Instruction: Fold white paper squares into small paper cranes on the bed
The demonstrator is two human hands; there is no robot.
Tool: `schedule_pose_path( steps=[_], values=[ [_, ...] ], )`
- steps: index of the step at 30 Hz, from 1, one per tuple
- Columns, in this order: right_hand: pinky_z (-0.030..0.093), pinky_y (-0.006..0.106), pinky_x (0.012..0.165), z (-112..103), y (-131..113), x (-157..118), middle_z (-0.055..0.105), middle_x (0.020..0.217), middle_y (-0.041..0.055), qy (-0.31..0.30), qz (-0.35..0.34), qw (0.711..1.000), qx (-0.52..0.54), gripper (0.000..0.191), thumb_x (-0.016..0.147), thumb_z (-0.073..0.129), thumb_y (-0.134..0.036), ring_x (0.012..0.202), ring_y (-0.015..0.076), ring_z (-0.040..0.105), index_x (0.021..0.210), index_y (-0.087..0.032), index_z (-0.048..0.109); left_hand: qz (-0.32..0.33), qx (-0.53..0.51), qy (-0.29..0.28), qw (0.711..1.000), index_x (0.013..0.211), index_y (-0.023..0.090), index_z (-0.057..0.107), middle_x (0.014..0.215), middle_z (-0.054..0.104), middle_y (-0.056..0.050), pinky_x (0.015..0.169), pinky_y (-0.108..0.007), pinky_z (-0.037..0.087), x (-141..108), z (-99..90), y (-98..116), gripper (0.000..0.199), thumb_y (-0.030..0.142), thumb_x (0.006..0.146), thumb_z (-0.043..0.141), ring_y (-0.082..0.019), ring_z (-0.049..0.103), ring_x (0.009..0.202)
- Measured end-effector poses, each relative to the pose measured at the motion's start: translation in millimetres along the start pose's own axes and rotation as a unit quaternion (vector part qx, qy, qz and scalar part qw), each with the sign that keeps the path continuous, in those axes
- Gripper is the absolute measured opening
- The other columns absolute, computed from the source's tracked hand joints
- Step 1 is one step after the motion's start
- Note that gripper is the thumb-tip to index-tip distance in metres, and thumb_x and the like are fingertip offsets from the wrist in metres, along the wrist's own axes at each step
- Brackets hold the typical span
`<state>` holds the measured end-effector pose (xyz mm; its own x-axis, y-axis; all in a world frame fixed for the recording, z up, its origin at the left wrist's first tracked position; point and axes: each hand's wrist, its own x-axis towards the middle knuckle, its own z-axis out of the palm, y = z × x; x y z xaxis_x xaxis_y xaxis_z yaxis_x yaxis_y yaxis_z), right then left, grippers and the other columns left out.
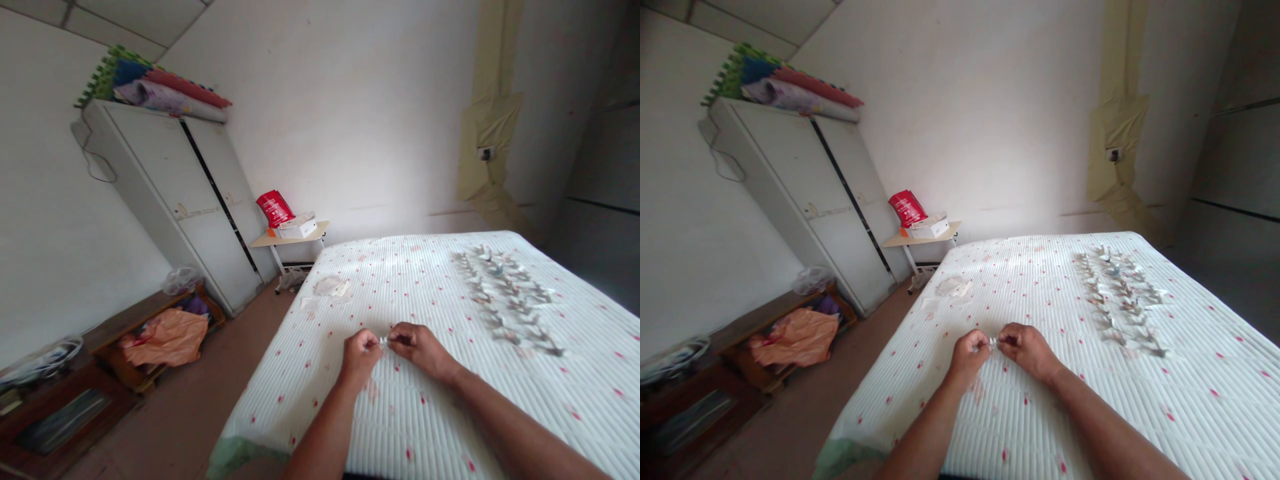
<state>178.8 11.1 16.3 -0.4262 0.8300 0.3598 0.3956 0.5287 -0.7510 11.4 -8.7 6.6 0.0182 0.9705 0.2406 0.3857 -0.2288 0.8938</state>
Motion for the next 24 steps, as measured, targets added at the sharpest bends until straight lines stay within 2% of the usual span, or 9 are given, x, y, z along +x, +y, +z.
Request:
schedule_pose_path(
  steps=[9,16,24],
  values=[
    [0.039,0.021,0.058,4,-12,-1,0.061,0.068,0.0014,-0.001,-0.003,0.997,-0.08,0.015,0.077,0.05,-0.025,0.061,0.012,0.055,0.071,-0.018,0.062,0.035,0.034,0.013,0.999,0.061,0.015,0.053,0.059,0.052,0.004,0.06,-0.018,0.036,-1,-0.6,-2,0.008,0.011,0.063,0.048,-0.01,0.048,0.061],
    [0.042,0.021,0.061,4,-10,-3,0.063,0.073,0.002,0.009,-0.033,0.997,-0.069,0.018,0.08,0.048,-0.027,0.066,0.0124,0.058,0.077,-0.02,0.064,0.058,0.026,0.016,0.998,0.07,0.016,0.061,0.068,0.059,0.001,0.068,-0.02,0.04,-2,-1.8,-2,0.015,0.007,0.061,0.052,-0.012,0.053,0.07],
    [0.042,0.021,0.063,1,-15,-4,0.063,0.073,0.0022,0.002,-0.058,0.997,-0.053,0.02,0.081,0.046,-0.027,0.068,0.0123,0.058,0.077,-0.02,0.064,0.05,0.001,0.02,0.999,0.069,0.015,0.064,0.068,0.061,-0.001,0.065,-0.021,0.04,-4,-3.2,2,0.014,0.009,0.062,0.053,-0.013,0.054,0.068]
  ],
)
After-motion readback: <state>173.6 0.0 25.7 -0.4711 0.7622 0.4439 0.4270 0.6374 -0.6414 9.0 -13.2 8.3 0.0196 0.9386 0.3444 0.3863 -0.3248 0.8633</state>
